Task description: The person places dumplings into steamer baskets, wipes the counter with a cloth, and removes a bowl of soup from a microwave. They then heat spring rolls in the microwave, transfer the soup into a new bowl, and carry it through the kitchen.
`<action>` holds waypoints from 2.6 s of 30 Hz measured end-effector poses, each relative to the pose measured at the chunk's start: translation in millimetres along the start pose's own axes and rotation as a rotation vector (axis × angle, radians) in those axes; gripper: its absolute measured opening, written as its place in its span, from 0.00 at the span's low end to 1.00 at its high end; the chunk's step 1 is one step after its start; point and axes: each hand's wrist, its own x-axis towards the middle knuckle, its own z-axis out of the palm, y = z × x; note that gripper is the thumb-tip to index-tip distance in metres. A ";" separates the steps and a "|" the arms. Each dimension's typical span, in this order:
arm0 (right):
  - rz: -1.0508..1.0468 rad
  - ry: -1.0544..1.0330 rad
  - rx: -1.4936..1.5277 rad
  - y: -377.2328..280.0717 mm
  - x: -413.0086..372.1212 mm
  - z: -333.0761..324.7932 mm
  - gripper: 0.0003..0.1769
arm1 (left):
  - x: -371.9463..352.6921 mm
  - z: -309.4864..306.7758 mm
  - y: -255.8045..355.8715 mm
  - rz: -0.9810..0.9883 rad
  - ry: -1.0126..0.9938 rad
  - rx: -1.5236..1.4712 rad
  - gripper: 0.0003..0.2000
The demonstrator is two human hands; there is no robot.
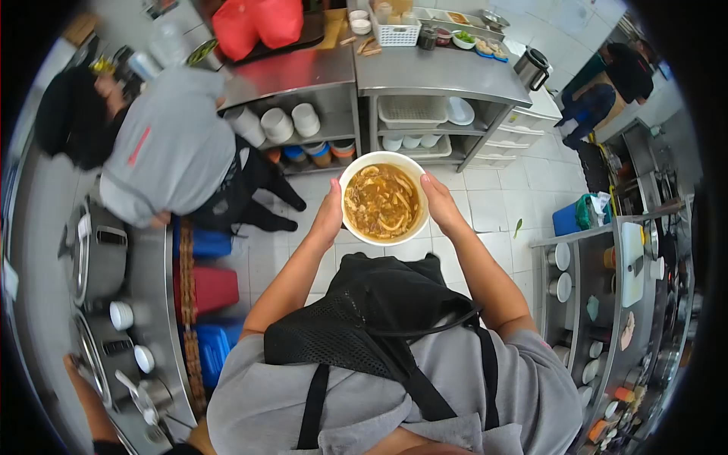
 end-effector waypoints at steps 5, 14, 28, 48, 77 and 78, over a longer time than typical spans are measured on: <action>0.045 0.137 0.049 -21.9 88.9 -42.6 0.27 | 104.3 19.0 52.5 -0.068 -0.178 0.068 0.37; 0.064 0.140 0.078 -28.7 266.0 -157.6 0.27 | 292.2 84.1 64.8 -0.123 -0.274 0.034 0.37; 0.150 0.258 0.115 -14.2 434.8 -252.0 0.31 | 490.2 146.8 62.6 -0.253 -0.189 -0.023 0.41; 1.373 0.268 -0.645 278.6 -76.2 -128.5 0.28 | 454.5 -31.1 -290.5 0.124 -1.635 0.984 0.16; 0.947 1.803 0.474 380.8 -426.8 -147.1 0.16 | 118.1 665.0 -303.6 0.259 -2.126 1.181 0.20; 0.946 1.787 0.511 376.3 -435.7 -172.6 0.16 | 143.5 668.7 -332.4 0.226 -2.076 1.244 0.20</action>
